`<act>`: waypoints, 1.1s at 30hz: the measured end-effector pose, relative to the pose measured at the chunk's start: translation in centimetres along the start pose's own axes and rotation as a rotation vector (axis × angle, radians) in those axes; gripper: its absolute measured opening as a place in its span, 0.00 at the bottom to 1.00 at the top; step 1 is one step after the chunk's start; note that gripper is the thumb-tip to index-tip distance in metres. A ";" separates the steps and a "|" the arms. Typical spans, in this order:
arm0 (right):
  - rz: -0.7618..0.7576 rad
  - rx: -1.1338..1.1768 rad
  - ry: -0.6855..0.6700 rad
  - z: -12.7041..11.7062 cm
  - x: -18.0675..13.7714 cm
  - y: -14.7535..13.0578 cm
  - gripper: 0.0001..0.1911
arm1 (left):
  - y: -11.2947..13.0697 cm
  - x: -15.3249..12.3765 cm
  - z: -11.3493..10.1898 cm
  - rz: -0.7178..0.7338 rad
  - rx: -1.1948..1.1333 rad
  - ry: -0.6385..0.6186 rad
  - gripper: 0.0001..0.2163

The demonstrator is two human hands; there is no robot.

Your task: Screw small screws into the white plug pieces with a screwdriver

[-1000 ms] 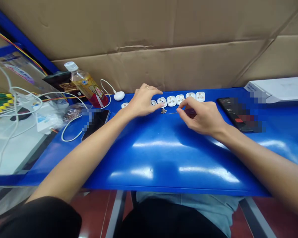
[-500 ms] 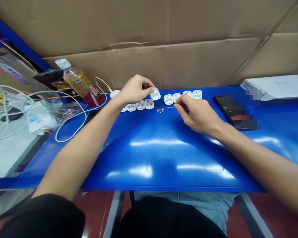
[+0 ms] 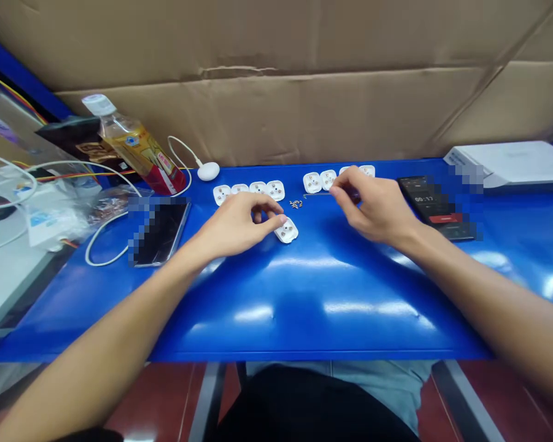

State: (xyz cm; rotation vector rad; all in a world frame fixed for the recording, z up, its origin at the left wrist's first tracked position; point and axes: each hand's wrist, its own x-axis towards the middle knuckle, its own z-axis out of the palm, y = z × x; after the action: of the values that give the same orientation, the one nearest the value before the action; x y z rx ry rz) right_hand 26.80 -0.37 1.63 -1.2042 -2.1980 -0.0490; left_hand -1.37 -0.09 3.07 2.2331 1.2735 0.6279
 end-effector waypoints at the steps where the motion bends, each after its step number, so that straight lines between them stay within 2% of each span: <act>1: -0.008 0.004 0.025 -0.2 0.0 -0.2 0.04 | 0.0 0.0 -0.1 0.007 0.011 0.036 0.10; 5: -0.040 0.037 0.138 -0.8 -0.1 -1.3 0.04 | 0.0 0.0 -0.2 0.024 -0.016 0.162 0.13; 6: -0.049 0.041 0.188 -0.9 -0.1 -1.7 0.04 | 0.0 -0.1 -0.1 0.026 -0.028 0.176 0.13; 9: -0.080 0.073 0.225 -1.1 -0.3 -2.7 0.04 | 0.3 -0.2 0.1 0.039 -0.066 0.199 0.14; 17: -0.100 0.053 0.216 -1.2 -0.4 -3.2 0.05 | 0.0 0.0 0.9 0.065 -0.125 0.208 0.12; 24: 0.029 0.085 0.038 0.4 -0.1 -0.8 0.05 | -1.4 0.3 1.3 0.049 -0.055 0.227 0.12; 28: 0.021 0.129 0.088 0.5 -0.1 -0.6 0.05 | -1.4 0.3 1.3 0.038 -0.057 0.233 0.12; 33: -0.039 0.123 0.171 -0.2 -0.3 -2.0 0.04 | -1.1 0.3 1.4 0.045 -0.085 0.233 0.13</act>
State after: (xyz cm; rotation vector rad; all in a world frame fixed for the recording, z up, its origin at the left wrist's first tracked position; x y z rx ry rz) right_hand 25.43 -1.84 2.16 -1.0498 -2.0448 -0.0315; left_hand -1.06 0.35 1.35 2.1725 1.2826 0.9650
